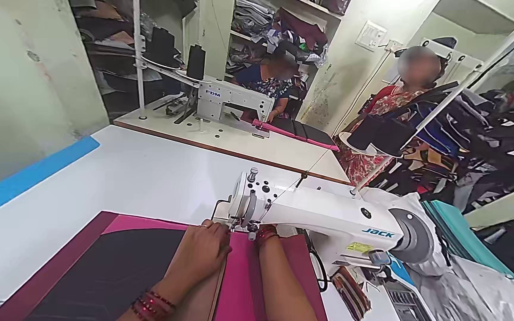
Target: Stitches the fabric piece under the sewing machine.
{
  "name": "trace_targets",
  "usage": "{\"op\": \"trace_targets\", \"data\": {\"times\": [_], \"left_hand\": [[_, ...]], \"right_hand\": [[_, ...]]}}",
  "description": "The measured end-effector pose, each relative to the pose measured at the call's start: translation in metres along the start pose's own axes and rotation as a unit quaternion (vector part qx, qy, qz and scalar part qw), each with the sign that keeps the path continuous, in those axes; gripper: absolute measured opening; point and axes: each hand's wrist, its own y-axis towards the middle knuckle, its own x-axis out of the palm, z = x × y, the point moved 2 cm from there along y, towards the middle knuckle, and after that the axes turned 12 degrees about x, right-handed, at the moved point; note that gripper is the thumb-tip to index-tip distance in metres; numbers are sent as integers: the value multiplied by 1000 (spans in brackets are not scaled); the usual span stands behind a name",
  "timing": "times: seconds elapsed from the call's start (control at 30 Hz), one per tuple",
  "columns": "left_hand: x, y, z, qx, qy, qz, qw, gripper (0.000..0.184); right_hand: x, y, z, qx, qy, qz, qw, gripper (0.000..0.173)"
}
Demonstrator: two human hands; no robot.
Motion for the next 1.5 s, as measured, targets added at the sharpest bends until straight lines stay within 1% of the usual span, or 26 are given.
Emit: {"op": "trace_targets", "data": {"times": [0.07,0.13,0.2,0.3,0.37,0.4,0.43,0.47,0.53,0.6,0.67,0.7,0.77,0.83,0.87,0.93,1.0,1.07,1.13,1.2,1.23,1.27,1.3,1.37,1.43,1.5], "left_hand": [[2,1,1,5,-18,33,999,53],[2,2,2,19,-24,73,997,52],[2,4,4,21,-26,80,996,53],[3,3,5,32,-24,110,993,54],[4,5,8,34,-35,122,991,59],[7,5,9,40,-30,144,988,59],[9,6,9,43,-27,163,985,59],[8,5,9,39,-30,166,985,58],[6,3,10,31,-19,151,988,55],[2,2,8,33,-10,145,989,52],[4,1,6,37,0,143,989,50],[5,2,6,37,-2,142,989,49],[7,4,4,40,0,149,988,46],[9,4,2,42,16,163,986,46],[11,4,1,42,25,172,984,46],[12,4,2,43,22,187,981,47],[8,4,3,31,5,160,987,50],[6,5,3,29,0,141,990,48],[1,6,6,20,-30,90,995,46],[2,8,5,11,-26,70,997,46],[2,9,5,6,-27,60,998,46],[2,9,5,4,-29,56,998,45],[2,9,5,3,-29,53,998,45],[1,7,5,-1,-26,45,999,44],[-1,5,5,0,-26,44,999,42],[-1,1,5,7,-26,45,999,37]], "right_hand": [[-2,1,5,-1,52,-1,999,48],[0,7,10,13,149,60,987,47],[1,7,15,10,263,125,957,47],[3,-10,16,-71,400,200,891,49],[2,-20,18,-135,461,207,852,50],[1,-25,19,-158,462,207,848,49],[-2,-29,19,-174,440,200,858,46],[-8,-35,20,-179,372,179,893,44],[-25,-54,22,-176,136,117,968,40],[-42,-73,19,-176,-11,26,984,36],[-57,-91,25,-197,-104,-25,975,36],[-67,-103,30,-239,-130,-35,962,35],[-94,-131,48,-385,-89,-23,918,33],[-127,-161,74,-558,45,23,828,33],[-142,-172,89,-613,135,43,777,35],[-166,-185,118,-632,294,125,706,32],[-173,-179,144,-591,374,237,674,25],[-158,-157,169,-523,348,266,732,29],[-117,-130,178,-463,375,187,781,32],[-64,-105,165,-444,465,81,762,27],[-35,-94,153,-430,496,71,751,22],[-10,-87,140,-413,478,99,769,16],[8,-83,128,-398,404,143,811,13],[18,-84,101,-374,218,173,885,37],[20,-82,86,-366,125,173,906,54],[20,-83,81,-336,40,129,932,54]]}}
